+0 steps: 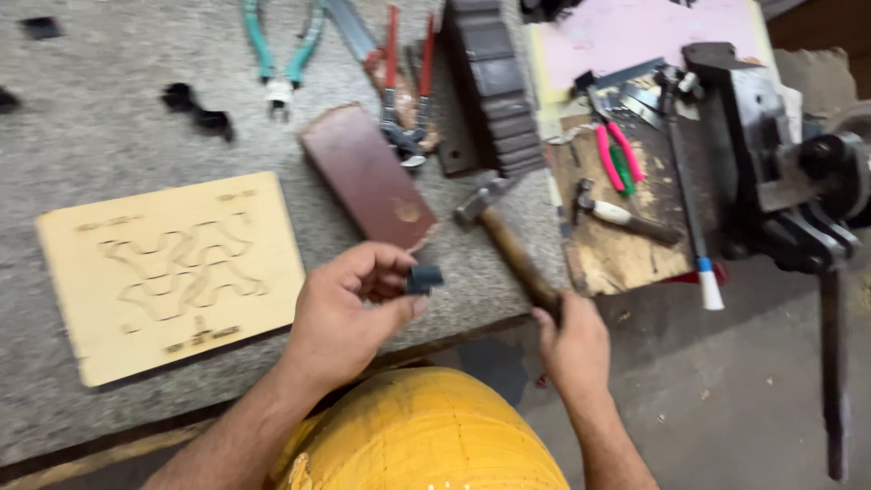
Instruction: The person repeatedly shapes small metal pieces using a manual press and a hammer. They compare each piece to a wooden template, then use the press to bend it and the hammer to refine the curve on an anvil.
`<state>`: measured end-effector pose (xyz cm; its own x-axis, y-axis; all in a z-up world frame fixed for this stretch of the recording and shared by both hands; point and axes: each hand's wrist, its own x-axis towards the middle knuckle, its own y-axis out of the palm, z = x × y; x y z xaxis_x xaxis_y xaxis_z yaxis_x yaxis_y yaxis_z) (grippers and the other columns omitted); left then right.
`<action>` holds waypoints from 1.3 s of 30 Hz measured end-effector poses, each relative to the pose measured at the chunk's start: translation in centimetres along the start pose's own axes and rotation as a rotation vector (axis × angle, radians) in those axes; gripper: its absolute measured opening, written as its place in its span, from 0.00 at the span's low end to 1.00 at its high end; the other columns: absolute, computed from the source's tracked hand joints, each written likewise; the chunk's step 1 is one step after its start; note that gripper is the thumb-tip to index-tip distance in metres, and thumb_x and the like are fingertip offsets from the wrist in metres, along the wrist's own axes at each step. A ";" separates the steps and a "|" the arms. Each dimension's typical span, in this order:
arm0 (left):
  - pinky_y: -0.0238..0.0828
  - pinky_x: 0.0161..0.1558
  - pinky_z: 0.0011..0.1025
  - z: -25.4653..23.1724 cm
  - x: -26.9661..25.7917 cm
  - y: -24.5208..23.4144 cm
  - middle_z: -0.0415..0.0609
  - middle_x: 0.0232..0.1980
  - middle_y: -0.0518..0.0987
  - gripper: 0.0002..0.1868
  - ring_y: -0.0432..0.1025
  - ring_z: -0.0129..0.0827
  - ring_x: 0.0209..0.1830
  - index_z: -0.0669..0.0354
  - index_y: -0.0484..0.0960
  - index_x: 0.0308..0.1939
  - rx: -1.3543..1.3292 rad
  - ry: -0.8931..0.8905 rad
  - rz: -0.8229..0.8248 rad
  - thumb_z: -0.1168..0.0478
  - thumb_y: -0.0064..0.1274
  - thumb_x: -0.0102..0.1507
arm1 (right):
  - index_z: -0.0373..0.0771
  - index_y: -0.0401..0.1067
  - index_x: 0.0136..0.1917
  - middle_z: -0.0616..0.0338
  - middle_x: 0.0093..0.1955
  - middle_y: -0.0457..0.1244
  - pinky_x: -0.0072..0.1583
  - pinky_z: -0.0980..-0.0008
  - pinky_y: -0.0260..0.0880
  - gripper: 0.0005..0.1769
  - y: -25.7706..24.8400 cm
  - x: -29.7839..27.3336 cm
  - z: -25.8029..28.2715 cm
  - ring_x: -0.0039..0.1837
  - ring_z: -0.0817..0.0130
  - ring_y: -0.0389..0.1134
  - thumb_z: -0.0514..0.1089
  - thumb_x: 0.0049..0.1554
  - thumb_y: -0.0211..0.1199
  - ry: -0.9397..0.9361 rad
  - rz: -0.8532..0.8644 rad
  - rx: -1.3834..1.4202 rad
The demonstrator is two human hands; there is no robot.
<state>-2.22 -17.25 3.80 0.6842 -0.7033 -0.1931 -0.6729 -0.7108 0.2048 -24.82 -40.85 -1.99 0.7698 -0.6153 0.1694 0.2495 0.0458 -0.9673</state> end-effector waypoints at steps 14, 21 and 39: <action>0.80 0.42 0.20 1.9 12.5 11.6 0.43 0.49 0.73 0.20 0.77 0.21 0.41 0.64 0.80 0.52 0.082 0.320 -0.356 0.72 0.66 0.57 | 0.32 0.67 0.63 0.57 0.35 0.65 0.31 0.74 0.59 0.22 -7.4 -5.4 -5.2 0.31 0.74 0.64 0.41 0.56 0.63 0.529 0.381 1.083; 0.77 0.40 0.19 2.7 13.1 11.8 0.41 0.45 0.71 0.20 0.70 0.19 0.39 0.64 0.81 0.51 0.146 0.327 -0.364 0.72 0.67 0.56 | 0.30 0.54 0.79 0.53 0.43 0.67 0.40 0.75 0.71 0.37 -8.0 -4.8 -2.9 0.39 0.73 0.68 0.36 0.59 0.61 0.269 0.170 1.182; 0.68 0.34 0.20 2.9 13.3 12.2 0.39 0.40 0.66 0.21 0.63 0.20 0.33 0.63 0.79 0.52 0.136 0.363 -0.382 0.74 0.66 0.56 | 0.37 0.48 0.82 0.57 0.45 0.71 0.44 0.77 0.74 0.41 -8.5 -2.6 -0.9 0.40 0.77 0.69 0.32 0.63 0.65 -0.162 -0.064 0.985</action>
<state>-2.18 -35.33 0.98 0.9242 -0.3630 0.1190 -0.3711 -0.9270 0.0541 -29.47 -40.32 5.60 0.7904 -0.5284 0.3099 0.6124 0.6933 -0.3800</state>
